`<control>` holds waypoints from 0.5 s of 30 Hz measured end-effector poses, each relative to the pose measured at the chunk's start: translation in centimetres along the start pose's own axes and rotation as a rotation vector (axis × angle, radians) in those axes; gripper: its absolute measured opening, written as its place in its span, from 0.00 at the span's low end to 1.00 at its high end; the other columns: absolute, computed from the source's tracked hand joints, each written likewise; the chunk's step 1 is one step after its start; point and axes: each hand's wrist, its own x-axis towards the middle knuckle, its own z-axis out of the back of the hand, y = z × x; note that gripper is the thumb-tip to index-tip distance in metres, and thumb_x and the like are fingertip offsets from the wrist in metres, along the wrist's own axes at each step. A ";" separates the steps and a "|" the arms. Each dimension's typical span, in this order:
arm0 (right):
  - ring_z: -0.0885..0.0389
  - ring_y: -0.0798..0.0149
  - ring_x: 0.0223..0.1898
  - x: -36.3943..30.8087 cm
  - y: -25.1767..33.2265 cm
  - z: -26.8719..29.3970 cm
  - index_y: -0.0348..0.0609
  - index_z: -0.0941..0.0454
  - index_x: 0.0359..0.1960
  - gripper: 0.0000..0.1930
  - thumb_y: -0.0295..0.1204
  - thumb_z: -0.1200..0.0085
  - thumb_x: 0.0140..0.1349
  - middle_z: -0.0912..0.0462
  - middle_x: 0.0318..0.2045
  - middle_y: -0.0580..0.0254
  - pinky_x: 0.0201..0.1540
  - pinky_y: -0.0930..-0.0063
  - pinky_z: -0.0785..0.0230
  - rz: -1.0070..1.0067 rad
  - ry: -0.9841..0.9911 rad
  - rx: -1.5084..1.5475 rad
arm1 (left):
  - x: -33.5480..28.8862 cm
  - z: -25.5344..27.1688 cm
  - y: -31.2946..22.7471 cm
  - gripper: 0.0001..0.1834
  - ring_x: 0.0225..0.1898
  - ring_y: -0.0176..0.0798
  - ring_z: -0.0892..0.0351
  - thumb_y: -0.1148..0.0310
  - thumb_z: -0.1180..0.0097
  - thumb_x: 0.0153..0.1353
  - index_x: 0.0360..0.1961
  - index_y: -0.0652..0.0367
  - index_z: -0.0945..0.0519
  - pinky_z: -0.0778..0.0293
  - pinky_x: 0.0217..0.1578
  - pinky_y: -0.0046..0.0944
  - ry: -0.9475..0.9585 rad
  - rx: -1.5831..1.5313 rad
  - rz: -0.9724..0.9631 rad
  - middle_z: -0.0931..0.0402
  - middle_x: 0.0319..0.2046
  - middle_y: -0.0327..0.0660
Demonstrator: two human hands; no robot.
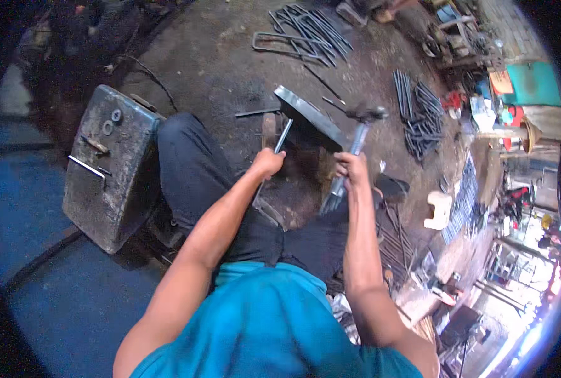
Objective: Hammering a metal rod against a metal jig to shape it on a fabrication floor.
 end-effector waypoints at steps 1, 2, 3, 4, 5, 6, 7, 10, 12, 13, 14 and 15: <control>0.39 0.73 0.08 -0.7 1.1 0.2 0.43 0.35 0.24 0.10 0.19 0.44 0.48 0.38 0.10 0.71 0.11 0.77 0.46 0.001 0.000 0.063 | -1.1 -0.3 -0.1 0.30 0.32 0.54 0.17 0.49 0.49 0.60 0.38 0.73 0.21 0.24 0.32 0.47 -0.122 -0.035 -0.163 0.21 0.30 0.61; 0.39 0.73 0.08 -0.6 2.7 0.7 0.43 0.35 0.24 0.11 0.19 0.44 0.48 0.38 0.10 0.71 0.10 0.77 0.46 0.001 0.051 0.110 | -1.6 -0.3 -0.9 0.30 0.34 0.56 0.18 0.48 0.50 0.60 0.40 0.72 0.21 0.24 0.34 0.48 -0.057 -0.033 -0.154 0.21 0.31 0.61; 0.39 0.74 0.08 0.1 5.0 0.6 0.43 0.35 0.23 0.11 0.19 0.43 0.47 0.38 0.10 0.72 0.10 0.77 0.46 0.023 0.109 0.152 | -1.3 0.4 -2.8 0.31 0.35 0.58 0.18 0.48 0.51 0.60 0.41 0.72 0.22 0.25 0.36 0.48 -0.001 -0.035 -0.167 0.21 0.32 0.61; 0.40 0.75 0.08 -0.4 5.8 0.7 0.43 0.35 0.24 0.10 0.20 0.44 0.48 0.38 0.11 0.72 0.10 0.78 0.46 0.057 0.083 0.119 | -1.6 0.2 -2.9 0.31 0.37 0.59 0.19 0.48 0.52 0.61 0.42 0.72 0.22 0.26 0.38 0.49 -0.032 -0.002 -0.277 0.21 0.33 0.61; 0.40 0.76 0.08 -1.3 6.6 0.9 0.43 0.35 0.25 0.10 0.20 0.44 0.48 0.38 0.11 0.72 0.09 0.78 0.45 0.092 0.054 0.084 | -1.9 -0.3 -2.9 0.31 0.38 0.60 0.19 0.48 0.54 0.61 0.43 0.72 0.23 0.26 0.40 0.49 -0.060 0.029 -0.388 0.21 0.34 0.62; 0.40 0.77 0.08 -3.1 9.0 -0.2 0.43 0.36 0.27 0.10 0.21 0.44 0.49 0.36 0.13 0.70 0.09 0.79 0.44 0.119 0.002 0.005 | -1.6 -0.5 -2.9 0.28 0.33 0.56 0.18 0.50 0.57 0.63 0.39 0.70 0.22 0.26 0.36 0.48 -0.026 0.011 -0.411 0.21 0.33 0.58; 0.40 0.78 0.08 -4.6 11.5 -0.5 0.44 0.36 0.30 0.11 0.21 0.45 0.50 0.34 0.14 0.70 0.08 0.81 0.43 0.168 0.003 -0.113 | -1.7 -0.7 -3.3 0.28 0.33 0.56 0.18 0.50 0.57 0.63 0.39 0.70 0.22 0.26 0.36 0.48 -0.017 0.012 -0.418 0.21 0.33 0.58; 0.38 0.78 0.09 -9.5 18.4 -2.3 0.42 0.30 0.34 0.10 0.21 0.44 0.50 0.31 0.16 0.70 0.09 0.85 0.46 0.391 -0.027 -0.158 | -1.1 -1.2 -3.3 0.19 0.16 0.32 0.32 0.56 0.59 0.67 0.27 0.59 0.27 0.37 0.15 0.38 0.256 -0.194 -0.286 0.32 0.17 0.38; 0.36 0.77 0.13 -13.4 23.5 -4.3 0.43 0.29 0.39 0.14 0.27 0.42 0.50 0.28 0.19 0.67 0.13 0.82 0.46 0.599 -0.069 -0.304 | 0.3 -1.6 -2.3 0.20 0.16 0.36 0.30 0.55 0.59 0.67 0.27 0.62 0.27 0.35 0.16 0.41 0.215 -0.144 -0.286 0.30 0.16 0.42; 0.35 0.75 0.16 -15.5 25.8 -4.9 0.41 0.29 0.42 0.17 0.35 0.43 0.53 0.28 0.19 0.67 0.17 0.82 0.43 0.820 -0.174 -0.410 | 0.7 -2.3 -2.7 0.22 0.15 0.41 0.27 0.55 0.59 0.66 0.27 0.65 0.26 0.34 0.18 0.43 0.195 -0.086 -0.306 0.28 0.15 0.46; 0.29 0.68 0.23 -14.6 30.9 0.6 0.39 0.29 0.47 0.24 0.44 0.47 0.55 0.27 0.23 0.64 0.27 0.78 0.36 0.811 0.289 -0.558 | 0.8 -2.3 -2.7 0.22 0.13 0.38 0.30 0.55 0.58 0.67 0.27 0.63 0.26 0.35 0.16 0.41 0.242 -0.114 -0.316 0.30 0.13 0.44; 0.25 0.61 0.34 -15.1 34.0 3.6 0.36 0.28 0.46 0.29 0.52 0.52 0.57 0.25 0.30 0.57 0.40 0.73 0.31 1.086 0.078 -0.347 | 0.7 -2.3 -3.1 0.21 0.13 0.37 0.31 0.55 0.59 0.67 0.28 0.62 0.25 0.36 0.16 0.40 0.273 -0.118 -0.225 0.30 0.14 0.43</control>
